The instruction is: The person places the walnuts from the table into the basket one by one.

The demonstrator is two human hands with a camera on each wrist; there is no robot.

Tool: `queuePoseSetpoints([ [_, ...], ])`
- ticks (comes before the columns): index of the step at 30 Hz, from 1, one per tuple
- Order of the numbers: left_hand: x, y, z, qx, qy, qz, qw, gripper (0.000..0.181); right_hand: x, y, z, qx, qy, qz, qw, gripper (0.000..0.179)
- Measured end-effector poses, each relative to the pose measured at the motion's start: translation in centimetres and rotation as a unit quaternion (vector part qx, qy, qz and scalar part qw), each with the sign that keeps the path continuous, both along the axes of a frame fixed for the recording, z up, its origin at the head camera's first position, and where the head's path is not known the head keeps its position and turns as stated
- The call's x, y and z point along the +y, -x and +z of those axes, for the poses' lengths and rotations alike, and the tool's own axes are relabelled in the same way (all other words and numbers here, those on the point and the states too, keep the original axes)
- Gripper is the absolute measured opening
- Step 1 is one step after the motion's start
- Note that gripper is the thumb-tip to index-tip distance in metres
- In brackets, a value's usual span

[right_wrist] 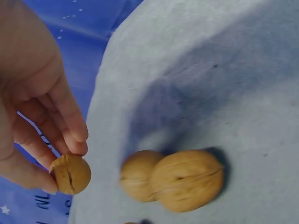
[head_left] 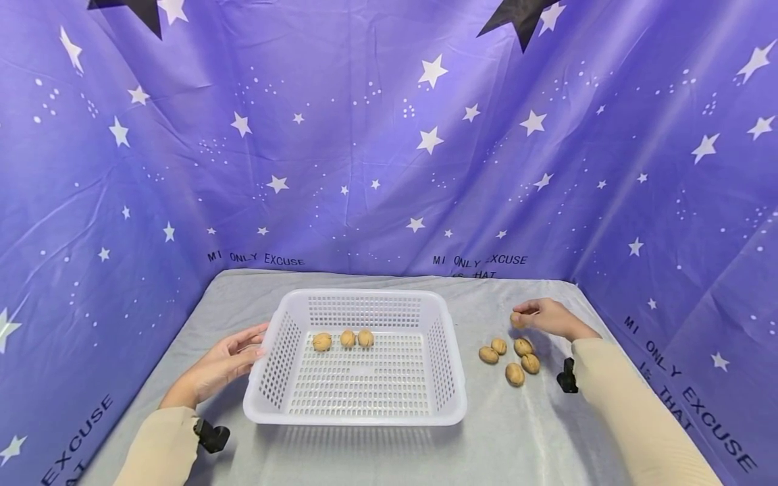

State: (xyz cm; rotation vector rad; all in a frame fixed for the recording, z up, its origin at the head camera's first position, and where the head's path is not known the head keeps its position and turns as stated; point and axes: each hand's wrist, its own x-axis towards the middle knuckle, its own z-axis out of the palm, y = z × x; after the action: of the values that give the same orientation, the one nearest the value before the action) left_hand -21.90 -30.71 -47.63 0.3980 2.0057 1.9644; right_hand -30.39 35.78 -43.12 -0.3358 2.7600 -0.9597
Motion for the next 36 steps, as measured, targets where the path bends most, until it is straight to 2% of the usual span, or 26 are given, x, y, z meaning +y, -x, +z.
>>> queuePoseSetpoints([
  [4,0.0,0.0,0.0,0.000,-0.002,0.001,1.0000,0.062,-0.3,0.2,0.8,0.003,0.022,0.011,0.9997,0.047],
  [13,-0.1,-0.1,0.1,-0.003,0.004,0.002,1.0000,0.062,-1.5,0.6,2.9,0.025,0.035,0.027,0.9987,0.046],
  [20,0.0,-0.1,0.3,-0.005,0.004,0.000,1.0000,0.062,-4.8,1.1,5.2,0.057,0.017,0.062,0.9963,0.039],
  [27,0.1,-0.1,0.3,-0.004,0.004,0.000,1.0000,0.062,-8.5,1.3,7.5,0.056,0.005,0.098,0.9936,0.038],
  [36,0.1,0.0,0.2,-0.002,0.007,-0.002,1.0000,0.063,-13.4,1.5,8.3,0.049,0.011,0.139,0.9891,0.039],
])
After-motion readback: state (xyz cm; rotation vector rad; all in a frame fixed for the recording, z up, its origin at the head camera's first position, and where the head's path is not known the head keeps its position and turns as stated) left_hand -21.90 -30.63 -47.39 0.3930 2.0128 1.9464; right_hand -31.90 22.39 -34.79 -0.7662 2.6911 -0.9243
